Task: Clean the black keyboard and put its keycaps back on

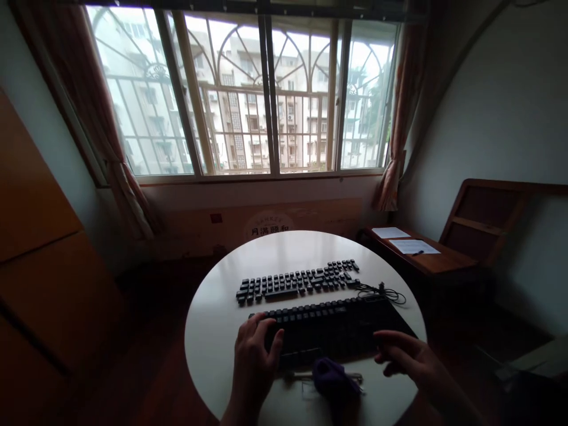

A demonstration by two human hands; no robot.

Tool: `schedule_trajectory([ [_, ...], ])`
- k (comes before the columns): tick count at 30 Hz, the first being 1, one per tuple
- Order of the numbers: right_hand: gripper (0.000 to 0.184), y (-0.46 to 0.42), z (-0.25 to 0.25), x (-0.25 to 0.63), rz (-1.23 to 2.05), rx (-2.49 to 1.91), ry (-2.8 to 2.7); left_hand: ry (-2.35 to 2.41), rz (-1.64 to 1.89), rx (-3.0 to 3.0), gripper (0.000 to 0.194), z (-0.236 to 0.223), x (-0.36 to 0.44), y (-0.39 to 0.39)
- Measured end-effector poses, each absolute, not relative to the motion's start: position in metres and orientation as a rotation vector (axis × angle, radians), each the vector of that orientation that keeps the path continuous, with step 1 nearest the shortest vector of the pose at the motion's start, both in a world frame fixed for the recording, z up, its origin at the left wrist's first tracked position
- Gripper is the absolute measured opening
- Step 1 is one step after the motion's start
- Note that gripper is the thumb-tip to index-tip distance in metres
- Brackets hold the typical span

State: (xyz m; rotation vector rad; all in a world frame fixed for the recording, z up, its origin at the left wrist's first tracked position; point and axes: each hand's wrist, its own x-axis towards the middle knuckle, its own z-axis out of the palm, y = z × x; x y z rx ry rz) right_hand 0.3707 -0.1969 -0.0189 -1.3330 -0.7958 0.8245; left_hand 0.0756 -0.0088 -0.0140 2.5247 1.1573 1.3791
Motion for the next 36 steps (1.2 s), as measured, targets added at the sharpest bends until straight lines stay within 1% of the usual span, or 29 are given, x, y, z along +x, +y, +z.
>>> schedule_trajectory([
  [4, 0.045, -0.207, -0.023, 0.347, 0.794, -1.345, -0.896, 1.172, 1.327, 2.537, 0.03, -0.015, 0.077, -0.011],
  [8, 0.039, -0.21, -0.006, 0.343, 0.761, -1.313, -0.96, 1.19, 1.304, 2.532, 0.031, -0.012, 0.078, -0.012],
  [10, 0.038, -0.211, 0.005, 0.346, 0.737, -1.33, -1.03, 1.191, 1.309, 2.535, 0.032, -0.013, 0.078, -0.01],
  [15, 0.04, -0.212, 0.018, 0.346, 0.54, -1.363, -1.049, 1.202, 1.334, 2.519, 0.032, -0.016, 0.079, -0.006],
  [20, 0.046, -0.21, 0.013, 0.347, 0.593, -1.365, -0.994, 1.206, 1.301, 2.51, 0.029, -0.016, 0.079, -0.005],
  [27, 0.039, -0.207, -0.003, 0.371, 0.645, -1.518, -1.066, 1.148, 1.325, 2.551, 0.027, -0.016, 0.076, -0.002],
  [29, 0.037, -0.206, -0.011, 0.377, 0.594, -1.59, -1.076, 1.135, 1.303, 2.572, 0.026, -0.016, 0.077, -0.002],
  [32, 0.032, -0.201, -0.021, 0.384, 0.423, -1.671, -1.134, 1.103, 1.271, 2.604, 0.025, -0.016, 0.078, -0.002],
  [36, 0.023, -0.185, -0.022, 0.395, 0.216, -1.651, -1.268, 1.03, 1.225, 2.759, 0.021, -0.024, 0.074, 0.0],
])
